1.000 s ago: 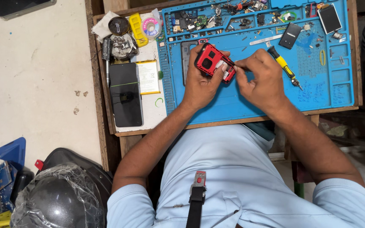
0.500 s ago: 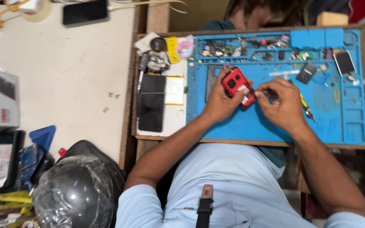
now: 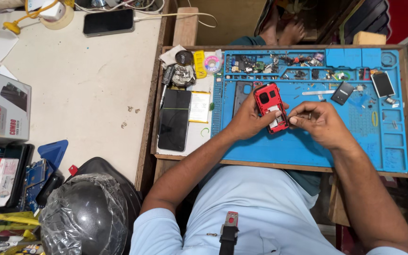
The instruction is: The person uses a yellow screwdriver to remove screws from the back of a red smartphone. They then remove the back cover and battery, placing them on the blue work mat. The person continues to unscrew internal components and reposition the phone while working.
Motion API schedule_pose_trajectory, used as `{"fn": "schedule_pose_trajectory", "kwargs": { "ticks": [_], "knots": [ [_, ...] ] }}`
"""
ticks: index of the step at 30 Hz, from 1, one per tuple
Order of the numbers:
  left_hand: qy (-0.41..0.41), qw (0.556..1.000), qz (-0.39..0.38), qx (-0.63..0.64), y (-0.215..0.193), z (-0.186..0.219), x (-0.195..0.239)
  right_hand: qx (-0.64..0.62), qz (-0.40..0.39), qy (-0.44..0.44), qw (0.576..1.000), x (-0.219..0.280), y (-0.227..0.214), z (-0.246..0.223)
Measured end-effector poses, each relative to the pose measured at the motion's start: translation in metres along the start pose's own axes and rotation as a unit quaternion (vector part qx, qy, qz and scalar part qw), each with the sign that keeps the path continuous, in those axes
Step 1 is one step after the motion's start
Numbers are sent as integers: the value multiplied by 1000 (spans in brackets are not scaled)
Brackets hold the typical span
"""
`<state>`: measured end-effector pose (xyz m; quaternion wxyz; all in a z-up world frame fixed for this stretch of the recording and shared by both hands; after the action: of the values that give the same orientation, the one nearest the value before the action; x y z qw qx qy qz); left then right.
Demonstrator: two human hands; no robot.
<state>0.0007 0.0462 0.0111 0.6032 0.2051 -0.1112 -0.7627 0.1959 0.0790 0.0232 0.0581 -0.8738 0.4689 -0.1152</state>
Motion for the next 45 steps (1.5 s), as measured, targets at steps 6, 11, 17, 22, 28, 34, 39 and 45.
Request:
{"fn": "schedule_pose_trajectory", "kwargs": {
  "ticks": [6, 11, 17, 22, 28, 34, 39, 45],
  "knots": [
    [-9, 999, 44, 4, -10, -18, -3, 24, 44, 6, 999, 6, 9, -1],
    [-18, 993, 95, 61, -21, -15, -3, -91, 75, -25, 993, 13, 10, -21],
    [-56, 979, 97, 172, -23, -1, -4, 146, 122, -172, 967, 23, 23, -63],
    [-63, 975, 87, 193, -19, 1, -3, 294, 131, -299, 898, 31, 39, -82],
    [-49, 982, 45, 177, -16, 4, 0, 328, 146, -333, 872, 31, 39, -81],
    [-40, 984, 51, 166, -18, 1, -1, 368, 127, -354, 851, 30, 40, -76],
    [-48, 981, 51, 183, -18, -1, 0, 392, 125, -356, 839, 30, 45, -77],
    [-55, 980, 53, 182, -18, 0, -1, 410, 119, -354, 832, 28, 47, -77]
  ]
}}
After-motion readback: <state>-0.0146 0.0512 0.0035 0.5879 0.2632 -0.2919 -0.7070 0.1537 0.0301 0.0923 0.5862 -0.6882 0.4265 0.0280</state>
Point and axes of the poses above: each hand's wrist, its own x-axis away from the middle knuckle, its own y-axis out of the palm, z = x × y, the point moved 5 cm from there along -x, towards the middle knuckle, and after that the axes turned 8 degrees about x, right-handed, at the moved point
